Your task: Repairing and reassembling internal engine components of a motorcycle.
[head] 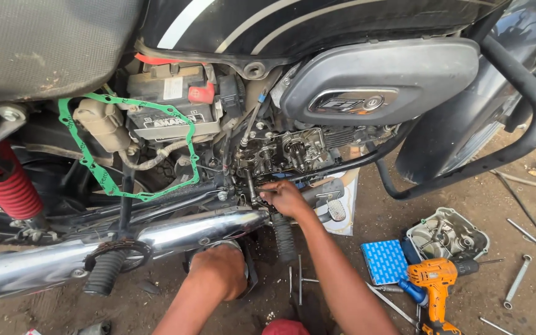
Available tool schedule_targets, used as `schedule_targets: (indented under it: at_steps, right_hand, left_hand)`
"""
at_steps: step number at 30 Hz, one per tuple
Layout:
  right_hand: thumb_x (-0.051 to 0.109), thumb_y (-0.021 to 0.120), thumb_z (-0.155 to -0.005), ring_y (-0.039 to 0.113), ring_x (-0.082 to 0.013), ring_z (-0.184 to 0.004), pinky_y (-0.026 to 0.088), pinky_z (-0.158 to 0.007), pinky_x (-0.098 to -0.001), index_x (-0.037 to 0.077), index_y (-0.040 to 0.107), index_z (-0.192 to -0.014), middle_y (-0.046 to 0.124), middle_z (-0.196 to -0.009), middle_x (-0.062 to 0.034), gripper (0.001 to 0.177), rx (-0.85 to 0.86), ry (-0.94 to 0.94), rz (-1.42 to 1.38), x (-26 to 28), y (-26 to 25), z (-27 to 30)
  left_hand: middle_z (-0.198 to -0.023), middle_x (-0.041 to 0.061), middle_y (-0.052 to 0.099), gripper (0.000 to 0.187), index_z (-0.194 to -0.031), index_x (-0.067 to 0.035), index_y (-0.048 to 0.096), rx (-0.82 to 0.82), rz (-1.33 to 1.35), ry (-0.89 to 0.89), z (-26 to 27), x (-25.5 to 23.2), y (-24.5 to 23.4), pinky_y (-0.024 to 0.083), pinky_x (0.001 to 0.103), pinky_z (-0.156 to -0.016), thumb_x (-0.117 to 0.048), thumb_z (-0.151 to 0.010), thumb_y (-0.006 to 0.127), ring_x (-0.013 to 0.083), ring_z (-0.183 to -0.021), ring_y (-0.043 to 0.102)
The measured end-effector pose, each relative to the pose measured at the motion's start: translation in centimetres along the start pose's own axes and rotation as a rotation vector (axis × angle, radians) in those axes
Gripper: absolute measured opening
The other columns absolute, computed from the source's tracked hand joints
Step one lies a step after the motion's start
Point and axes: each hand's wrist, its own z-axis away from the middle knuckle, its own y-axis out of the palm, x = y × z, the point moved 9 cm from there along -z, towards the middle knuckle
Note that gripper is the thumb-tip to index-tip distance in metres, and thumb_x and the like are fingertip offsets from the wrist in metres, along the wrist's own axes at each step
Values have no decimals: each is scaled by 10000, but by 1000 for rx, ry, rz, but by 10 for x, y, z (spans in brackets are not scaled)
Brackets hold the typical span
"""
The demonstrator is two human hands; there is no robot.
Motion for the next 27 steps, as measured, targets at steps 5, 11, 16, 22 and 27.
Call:
schedule_targets:
  at_steps: [5,11,16,22,27]
  right_hand:
    - [318,703,-915,729,-324,-1016,551,-891,-397,229,780,-1169,764,-1109,-128,279,-164,-62,60,37,-17,27]
    - [363,743,-881,731,-307,-1028,554,-895,-380,225,766,-1166,753,-1122,-136,316,-37,2,52,17,-9,11]
    - [384,712,-904,725,-308,-1052,546,-913,-388,247,763,-1192,765,-1118,-140,323,-78,43,72,32,-15,24]
    - [398,711,-911,719,-295,-1073,542,-928,-383,277,767,-1190,758,-1152,-118,309,-30,52,94,28,-15,21]
    - [390,682,-927,712,-285,-1081,534,-943,-376,341,750,-1208,766,-1161,-77,294,-53,58,179,36,-6,20]
  left_hand:
    - [-1471,174,559,425,-1344,-17,619,-37,-12,13,-6,-3,0,523,432,-1051,-160,-945,594,340,-1333,584]
    - [-1442,166,604,420,-1314,-20,647,-17,-3,7,-4,3,3,518,395,-1062,-158,-919,610,306,-1324,606]
    - [-1468,168,563,419,-1325,-20,633,-27,-27,7,-11,5,9,509,404,-1070,-146,-926,605,320,-1341,584]
    - [-1471,185,546,438,-1342,-7,605,-34,-27,14,-14,5,11,494,410,-1086,-170,-936,608,323,-1353,565]
    - [-1434,202,585,406,-1311,3,634,-51,-17,1,-10,6,7,524,416,-1055,-156,-942,581,338,-1315,605]
